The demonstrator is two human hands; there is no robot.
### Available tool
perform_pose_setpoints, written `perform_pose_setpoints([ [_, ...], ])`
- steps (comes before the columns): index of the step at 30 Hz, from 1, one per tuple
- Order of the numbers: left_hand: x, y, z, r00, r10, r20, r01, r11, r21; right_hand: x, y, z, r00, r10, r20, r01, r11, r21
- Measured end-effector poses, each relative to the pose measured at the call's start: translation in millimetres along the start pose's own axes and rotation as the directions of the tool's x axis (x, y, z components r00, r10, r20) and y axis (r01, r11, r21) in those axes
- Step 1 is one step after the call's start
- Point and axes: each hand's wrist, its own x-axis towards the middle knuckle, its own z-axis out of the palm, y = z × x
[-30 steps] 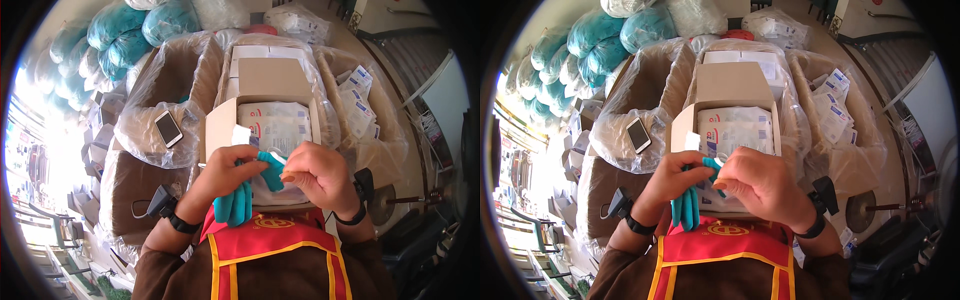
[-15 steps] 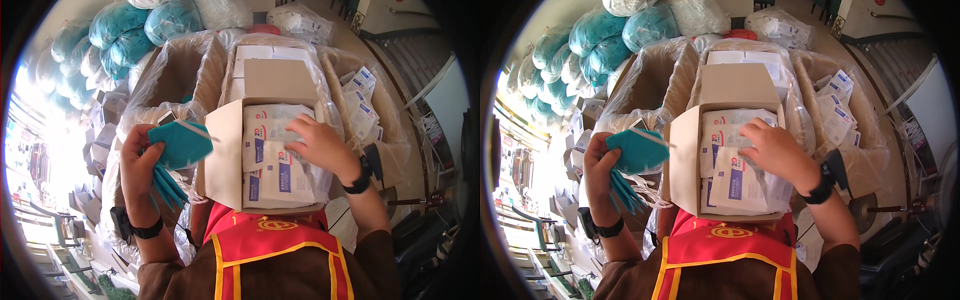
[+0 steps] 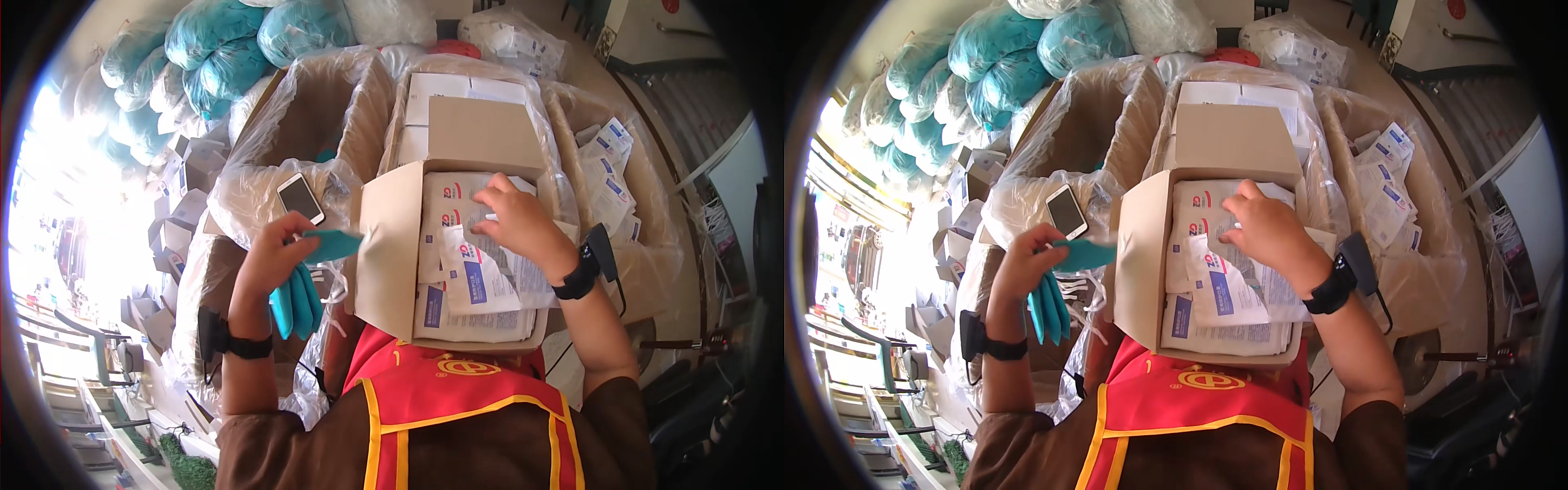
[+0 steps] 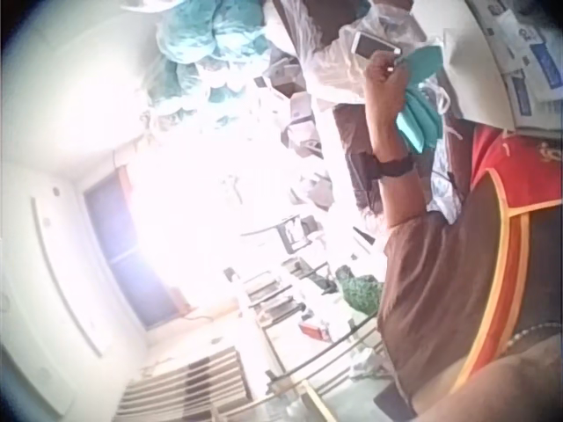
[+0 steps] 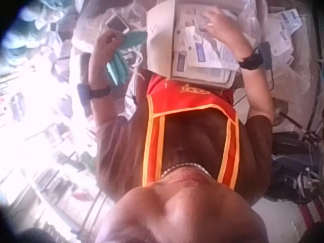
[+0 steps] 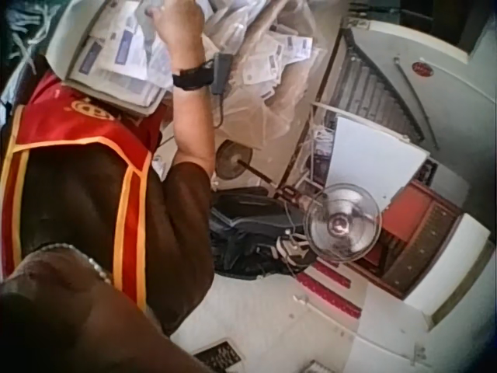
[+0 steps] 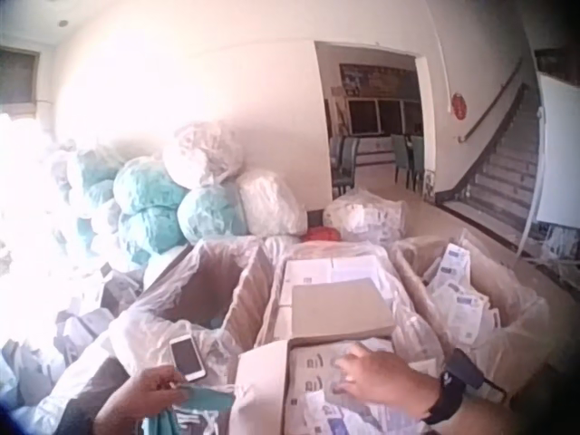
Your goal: Sorting and packing green protective face masks into boxes.
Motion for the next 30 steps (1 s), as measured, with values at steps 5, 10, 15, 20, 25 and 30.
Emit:
perform_pose_setpoints([
  [5,-4,24,3,1.0,0.011,-0.011,-0.015,0.876,-0.482,-1,0,3,1.0,0.016,0.019,-0.016,0.999,0.039],
  [10,-5,26,14,0.997,0.004,-0.079,-0.054,0.765,-0.642,-2,0,5,0.993,0.07,0.098,-0.081,0.991,0.11],
  [15,17,7,40,0.998,-0.054,-0.025,0.047,0.974,-0.224,-7,-1,7,0.998,0.018,0.054,-0.022,0.998,0.063],
  [20,9,33,38,0.995,0.093,-0.043,-0.102,0.847,-0.521,-19,-26,-9,0.998,-0.069,0.012,0.063,0.959,0.277],
  [25,5,57,58,0.963,0.254,0.085,-0.177,0.843,-0.508,-14,-69,-18,0.971,-0.222,-0.083,0.221,0.719,0.66],
  [30,5,63,60,0.95,0.291,0.11,-0.227,0.89,-0.395,-12,-69,-14,0.917,-0.257,0.304,-0.079,0.631,0.771],
])
